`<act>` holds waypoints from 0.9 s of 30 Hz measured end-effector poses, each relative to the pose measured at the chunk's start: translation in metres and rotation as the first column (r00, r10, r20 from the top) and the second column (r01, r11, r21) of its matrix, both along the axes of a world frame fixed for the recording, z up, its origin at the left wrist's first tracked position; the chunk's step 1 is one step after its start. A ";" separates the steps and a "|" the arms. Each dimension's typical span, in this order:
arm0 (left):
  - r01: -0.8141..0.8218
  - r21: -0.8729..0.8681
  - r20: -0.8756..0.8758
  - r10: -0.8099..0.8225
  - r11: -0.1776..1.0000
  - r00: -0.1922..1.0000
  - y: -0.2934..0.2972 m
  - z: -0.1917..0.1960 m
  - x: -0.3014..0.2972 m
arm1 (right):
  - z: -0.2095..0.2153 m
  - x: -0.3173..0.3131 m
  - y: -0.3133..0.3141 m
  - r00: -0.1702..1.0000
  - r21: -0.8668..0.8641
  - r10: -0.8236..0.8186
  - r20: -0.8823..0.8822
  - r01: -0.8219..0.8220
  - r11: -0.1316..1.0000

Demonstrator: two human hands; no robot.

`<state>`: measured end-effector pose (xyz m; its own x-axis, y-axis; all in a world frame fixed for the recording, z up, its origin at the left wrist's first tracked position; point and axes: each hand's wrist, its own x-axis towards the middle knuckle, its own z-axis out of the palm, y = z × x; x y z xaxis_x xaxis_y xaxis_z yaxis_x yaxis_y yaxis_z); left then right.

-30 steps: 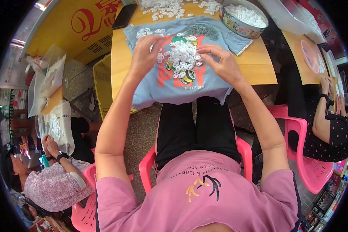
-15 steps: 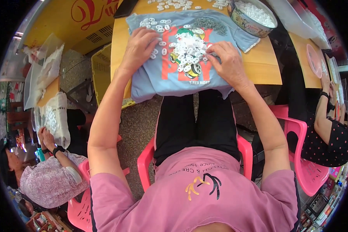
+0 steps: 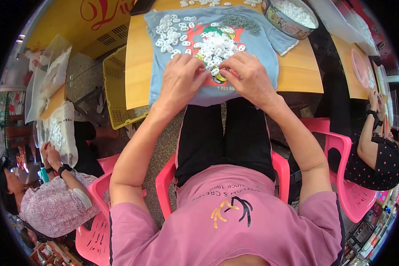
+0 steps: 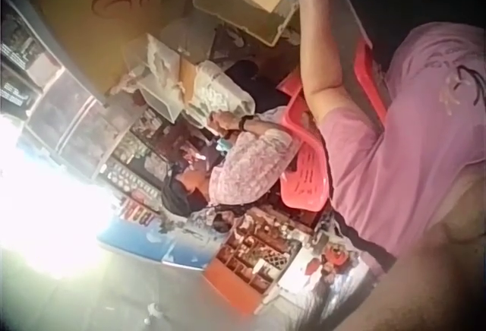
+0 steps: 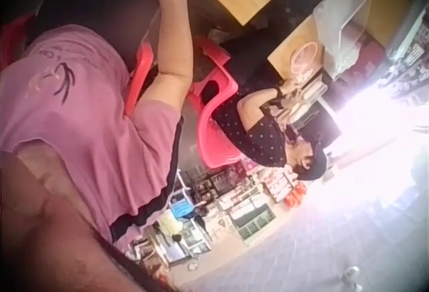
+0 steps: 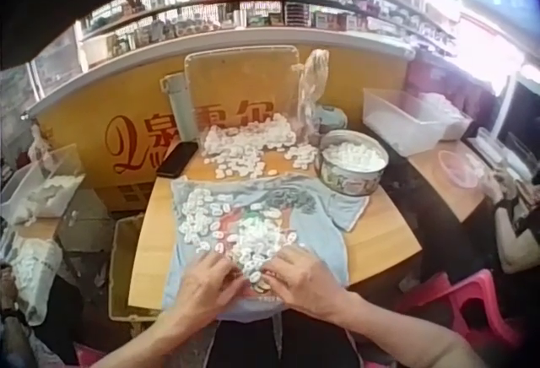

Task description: Inspecting and sorting white plastic garment buttons or toggles on a workspace table.

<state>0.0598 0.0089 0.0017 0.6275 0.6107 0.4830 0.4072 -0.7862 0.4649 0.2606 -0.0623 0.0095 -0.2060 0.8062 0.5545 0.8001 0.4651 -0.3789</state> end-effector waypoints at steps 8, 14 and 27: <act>-0.038 0.078 -0.101 0.046 0.996 0.994 -0.009 0.005 0.001 | 0.005 -0.001 -0.020 0.997 -0.045 -0.037 -0.073 0.034 0.998; -0.008 -0.310 0.105 0.042 0.951 0.994 -0.016 0.005 -0.003 | 0.005 -0.009 -0.029 0.950 -0.166 -0.029 -0.311 -0.024 0.986; 0.736 -0.677 0.665 0.440 0.012 0.604 -0.055 0.028 0.010 | 0.031 -0.009 -0.035 0.859 -0.036 0.144 -0.491 -0.185 0.982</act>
<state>0.0697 -0.0465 0.0294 0.6808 0.7171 -0.1492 -0.4748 0.5872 0.6556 0.2514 -0.0971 0.0410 -0.0620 0.8298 0.5547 0.4206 0.5257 -0.7394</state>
